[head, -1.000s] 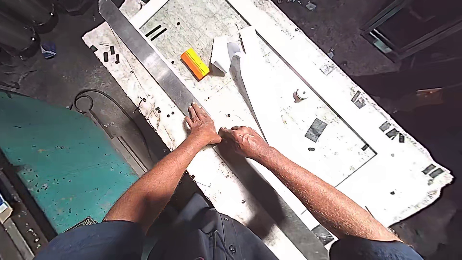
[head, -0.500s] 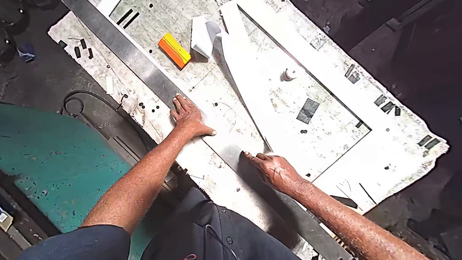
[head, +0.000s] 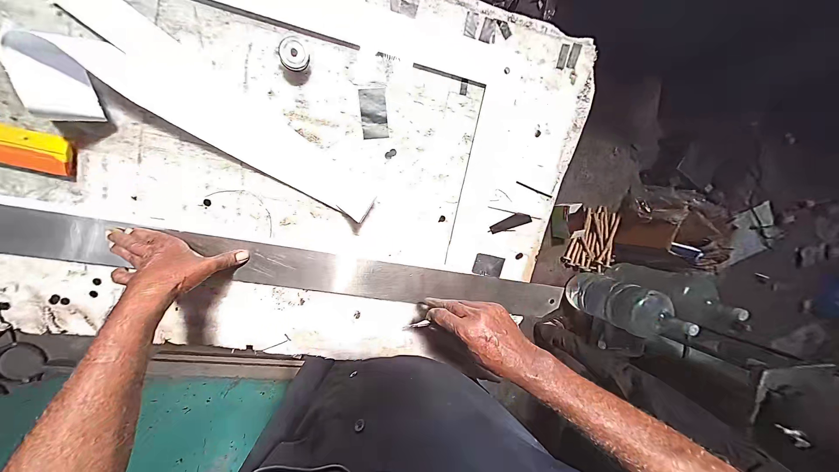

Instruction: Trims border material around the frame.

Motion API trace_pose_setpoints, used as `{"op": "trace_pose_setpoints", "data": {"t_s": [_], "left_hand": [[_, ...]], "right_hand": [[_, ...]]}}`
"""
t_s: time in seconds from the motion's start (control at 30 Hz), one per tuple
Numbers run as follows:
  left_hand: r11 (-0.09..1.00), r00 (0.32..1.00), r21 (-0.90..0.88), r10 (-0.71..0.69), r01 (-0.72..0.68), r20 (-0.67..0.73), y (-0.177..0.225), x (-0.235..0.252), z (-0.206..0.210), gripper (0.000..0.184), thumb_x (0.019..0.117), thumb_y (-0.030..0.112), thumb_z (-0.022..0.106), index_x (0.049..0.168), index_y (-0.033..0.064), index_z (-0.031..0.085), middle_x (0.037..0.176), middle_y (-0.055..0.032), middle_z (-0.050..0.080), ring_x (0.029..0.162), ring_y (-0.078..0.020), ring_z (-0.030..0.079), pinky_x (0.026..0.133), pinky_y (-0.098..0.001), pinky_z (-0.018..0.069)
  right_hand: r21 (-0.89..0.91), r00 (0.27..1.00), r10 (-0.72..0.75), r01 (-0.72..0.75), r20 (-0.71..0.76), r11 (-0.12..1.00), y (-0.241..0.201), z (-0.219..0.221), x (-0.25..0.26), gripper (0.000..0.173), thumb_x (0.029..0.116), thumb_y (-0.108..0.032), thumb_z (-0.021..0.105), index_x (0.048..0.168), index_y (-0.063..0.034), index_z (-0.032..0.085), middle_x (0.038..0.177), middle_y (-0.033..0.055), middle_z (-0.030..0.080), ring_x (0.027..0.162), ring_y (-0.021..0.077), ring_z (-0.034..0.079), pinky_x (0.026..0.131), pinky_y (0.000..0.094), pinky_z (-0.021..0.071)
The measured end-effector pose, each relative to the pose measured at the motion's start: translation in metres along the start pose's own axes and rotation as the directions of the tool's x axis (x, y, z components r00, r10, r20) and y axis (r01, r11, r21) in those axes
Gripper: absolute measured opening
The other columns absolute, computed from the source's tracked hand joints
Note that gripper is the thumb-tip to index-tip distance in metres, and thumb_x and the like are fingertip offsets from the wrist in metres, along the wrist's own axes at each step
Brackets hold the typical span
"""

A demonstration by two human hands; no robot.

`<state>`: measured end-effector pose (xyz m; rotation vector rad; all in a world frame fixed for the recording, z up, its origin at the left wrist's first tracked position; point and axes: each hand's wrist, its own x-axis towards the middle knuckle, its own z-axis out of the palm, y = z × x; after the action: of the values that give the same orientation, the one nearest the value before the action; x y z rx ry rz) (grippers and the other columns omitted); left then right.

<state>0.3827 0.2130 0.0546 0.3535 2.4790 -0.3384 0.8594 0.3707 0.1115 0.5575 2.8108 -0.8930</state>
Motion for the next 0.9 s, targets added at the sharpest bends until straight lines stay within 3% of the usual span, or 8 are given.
{"op": "trace_pose_setpoints", "data": {"t_s": [0.07, 0.13, 0.33, 0.5, 0.63, 0.77, 0.9], "left_hand": [[1.000, 1.000, 0.018, -0.009, 0.009, -0.003, 0.000, 0.000, -0.001, 0.167, 0.0506, 0.074, 0.089, 0.156, -0.0157, -0.005, 0.163, -0.0395, -0.013, 0.152, -0.0572, 0.007, 0.111, -0.0785, 0.0208], [1.000, 1.000, 0.022, -0.011, 0.011, -0.007, 0.000, -0.001, -0.003, 0.164, 0.0528, 0.072, 0.090, 0.155, -0.0163, -0.004, 0.163, -0.0407, -0.010, 0.151, -0.0582, 0.010, 0.110, -0.0787, 0.0231], [1.000, 1.000, 0.030, 0.004, -0.003, -0.025, 0.002, 0.000, 0.000, 0.164, 0.0529, 0.074, 0.089, 0.155, -0.0159, -0.003, 0.164, -0.0393, -0.009, 0.153, -0.0540, 0.009, 0.113, -0.0767, 0.0213], [0.999, 0.999, 0.016, -0.031, 0.031, -0.024, 0.007, -0.014, -0.009, 0.167, 0.0504, 0.074, 0.090, 0.157, -0.0133, -0.004, 0.165, -0.0367, -0.011, 0.155, -0.0518, 0.005, 0.116, -0.0728, 0.0189], [1.000, 0.999, 0.006, -0.023, 0.023, -0.033, 0.007, -0.015, -0.008, 0.170, 0.0457, 0.077, 0.089, 0.157, -0.0120, -0.003, 0.165, -0.0359, -0.012, 0.155, -0.0502, 0.001, 0.118, -0.0710, 0.0162], [1.000, 0.999, 0.012, -0.028, 0.028, -0.025, 0.007, -0.016, -0.007, 0.172, 0.0444, 0.083, 0.085, 0.159, -0.0097, -0.004, 0.166, -0.0325, -0.013, 0.156, -0.0474, -0.001, 0.118, -0.0714, 0.0135], [1.000, 0.999, -0.009, -0.015, 0.015, -0.048, 0.013, -0.028, 0.002, 0.173, 0.0418, 0.085, 0.083, 0.159, -0.0104, -0.002, 0.166, -0.0335, -0.011, 0.156, -0.0482, 0.000, 0.118, -0.0713, 0.0144]], "right_hand": [[-0.031, 0.998, 0.036, -0.038, -0.046, 0.999, 0.011, 0.000, -0.018, 0.022, 0.1078, -0.019, 0.050, 0.108, -0.0124, 0.071, 0.132, 0.0062, 0.071, 0.114, 0.0206, 0.073, 0.081, 0.0365, 0.0623], [-0.070, 0.996, 0.056, -0.061, -0.076, 0.996, 0.020, 0.001, -0.027, 0.023, 0.1081, -0.016, 0.048, 0.107, -0.0103, 0.070, 0.134, 0.0091, 0.070, 0.119, 0.0236, 0.070, 0.082, 0.0380, 0.0620], [-0.176, 0.994, 0.077, -0.090, -0.080, 0.980, 0.040, 0.004, -0.031, 0.025, 0.1084, -0.013, 0.042, 0.105, -0.0079, 0.067, 0.134, 0.0110, 0.070, 0.118, 0.0270, 0.071, 0.075, 0.0401, 0.0618], [-0.204, 0.993, 0.075, -0.092, -0.088, 0.975, 0.047, 0.015, -0.029, 0.028, 0.1052, -0.011, 0.043, 0.103, -0.0077, 0.071, 0.130, 0.0071, 0.072, 0.112, 0.0252, 0.074, 0.072, 0.0405, 0.0621], [-0.168, 0.992, 0.092, -0.105, -0.083, 0.980, 0.052, 0.018, -0.029, 0.035, 0.1034, -0.014, 0.041, 0.112, -0.0077, 0.074, 0.129, 0.0071, 0.073, 0.114, 0.0271, 0.073, 0.087, 0.0430, 0.0614], [-0.181, 0.991, 0.120, -0.129, -0.062, 0.975, 0.052, 0.015, -0.026, 0.034, 0.1023, -0.022, 0.046, 0.114, -0.0089, 0.075, 0.126, 0.0077, 0.074, 0.101, 0.0318, 0.076, 0.070, 0.0477, 0.0620], [-0.184, 0.989, 0.144, -0.146, -0.023, 0.972, 0.048, 0.008, -0.024, 0.032, 0.0996, -0.021, 0.050, 0.118, -0.0094, 0.074, 0.124, 0.0090, 0.074, 0.089, 0.0363, 0.077, 0.058, 0.0527, 0.0592]]}}
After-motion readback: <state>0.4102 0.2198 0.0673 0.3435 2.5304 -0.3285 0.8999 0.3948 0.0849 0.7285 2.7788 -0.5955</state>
